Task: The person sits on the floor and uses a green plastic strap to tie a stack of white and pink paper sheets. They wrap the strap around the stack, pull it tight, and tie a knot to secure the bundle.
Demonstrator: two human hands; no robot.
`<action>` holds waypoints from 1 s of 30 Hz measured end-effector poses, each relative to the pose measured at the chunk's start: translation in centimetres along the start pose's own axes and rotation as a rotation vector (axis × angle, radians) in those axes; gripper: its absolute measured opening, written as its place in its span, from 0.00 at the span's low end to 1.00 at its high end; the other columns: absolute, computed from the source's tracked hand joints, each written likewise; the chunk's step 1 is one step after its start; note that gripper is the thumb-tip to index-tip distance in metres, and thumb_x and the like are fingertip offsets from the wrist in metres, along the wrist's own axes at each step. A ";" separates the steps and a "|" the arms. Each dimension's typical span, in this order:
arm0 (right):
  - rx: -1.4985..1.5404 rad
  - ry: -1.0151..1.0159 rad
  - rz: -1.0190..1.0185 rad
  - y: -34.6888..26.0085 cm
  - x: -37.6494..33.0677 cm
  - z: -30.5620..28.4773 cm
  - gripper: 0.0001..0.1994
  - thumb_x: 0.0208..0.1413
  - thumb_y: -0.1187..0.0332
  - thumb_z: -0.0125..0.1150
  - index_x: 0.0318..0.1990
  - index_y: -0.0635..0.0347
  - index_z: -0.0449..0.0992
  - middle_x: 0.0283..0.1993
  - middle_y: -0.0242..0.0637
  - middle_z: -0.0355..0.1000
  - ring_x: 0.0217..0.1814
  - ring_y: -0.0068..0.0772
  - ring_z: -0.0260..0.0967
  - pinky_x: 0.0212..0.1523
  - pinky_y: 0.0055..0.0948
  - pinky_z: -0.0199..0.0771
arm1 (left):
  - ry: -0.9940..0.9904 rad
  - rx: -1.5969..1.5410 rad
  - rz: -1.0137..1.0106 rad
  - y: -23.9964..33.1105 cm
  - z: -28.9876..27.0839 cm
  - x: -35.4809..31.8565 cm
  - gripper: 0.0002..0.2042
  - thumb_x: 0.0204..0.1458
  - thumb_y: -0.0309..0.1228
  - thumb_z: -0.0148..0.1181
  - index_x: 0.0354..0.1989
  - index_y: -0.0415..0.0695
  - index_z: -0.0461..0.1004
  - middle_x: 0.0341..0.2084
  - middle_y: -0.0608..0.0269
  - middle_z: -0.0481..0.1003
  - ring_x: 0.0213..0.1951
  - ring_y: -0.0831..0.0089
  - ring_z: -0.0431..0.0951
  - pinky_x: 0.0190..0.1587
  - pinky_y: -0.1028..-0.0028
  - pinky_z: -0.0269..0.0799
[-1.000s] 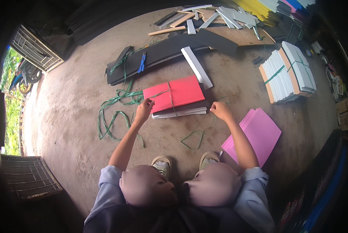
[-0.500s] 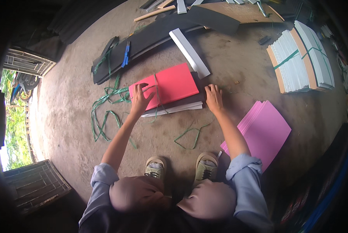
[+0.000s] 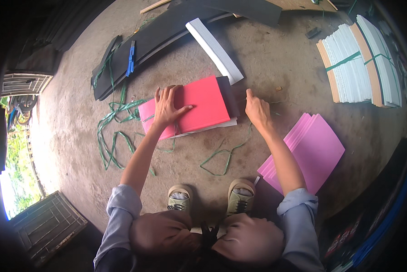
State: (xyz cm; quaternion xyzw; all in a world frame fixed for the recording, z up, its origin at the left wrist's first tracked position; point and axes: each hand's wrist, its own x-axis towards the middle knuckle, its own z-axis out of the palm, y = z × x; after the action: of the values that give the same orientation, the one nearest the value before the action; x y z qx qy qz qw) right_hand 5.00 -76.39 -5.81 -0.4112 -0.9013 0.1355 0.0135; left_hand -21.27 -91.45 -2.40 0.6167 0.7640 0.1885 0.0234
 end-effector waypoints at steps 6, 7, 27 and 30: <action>-0.025 -0.117 0.112 0.0 0.8 -3.3 0.12 0.51 0.69 0.45 0.40 0.68 0.68 0.27 0.51 0.71 0.31 0.49 0.71 0.31 0.42 0.71 | -0.069 -0.052 -0.017 1.6 0.4 0.6 0.39 0.34 0.59 0.58 0.52 0.46 0.59 0.46 0.59 0.62 0.52 0.64 0.60 0.56 0.60 0.47; 0.042 -0.168 0.130 0.0 0.9 -3.2 0.12 0.52 0.67 0.46 0.37 0.67 0.69 0.28 0.51 0.71 0.33 0.49 0.71 0.33 0.43 0.70 | -0.093 -0.049 -0.016 1.9 0.5 0.8 0.39 0.35 0.59 0.57 0.52 0.46 0.59 0.46 0.59 0.62 0.52 0.64 0.60 0.55 0.59 0.47; 0.371 0.018 0.252 -3.9 -0.1 -2.0 0.12 0.46 0.65 0.57 0.21 0.64 0.67 0.20 0.47 0.68 0.28 0.52 0.68 0.28 0.42 0.65 | -0.153 -0.019 -0.105 4.9 2.0 0.8 0.48 0.20 0.68 0.58 0.52 0.49 0.61 0.43 0.61 0.65 0.49 0.60 0.60 0.51 0.48 0.45; 0.685 -0.055 0.432 -2.3 1.4 -2.9 0.17 0.52 0.61 0.49 0.20 0.66 0.67 0.16 0.41 0.61 0.19 0.31 0.60 0.24 0.31 0.59 | -0.142 -0.052 -0.115 5.0 2.1 0.9 0.48 0.19 0.68 0.59 0.51 0.49 0.60 0.44 0.61 0.65 0.49 0.59 0.60 0.51 0.47 0.45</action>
State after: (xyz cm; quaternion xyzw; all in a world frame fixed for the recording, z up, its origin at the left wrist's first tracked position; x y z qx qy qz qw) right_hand 2.81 -76.10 -2.58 -0.5591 -0.6968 0.4387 0.0968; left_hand -16.26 -89.16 -2.57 0.5829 0.7893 0.1624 0.1044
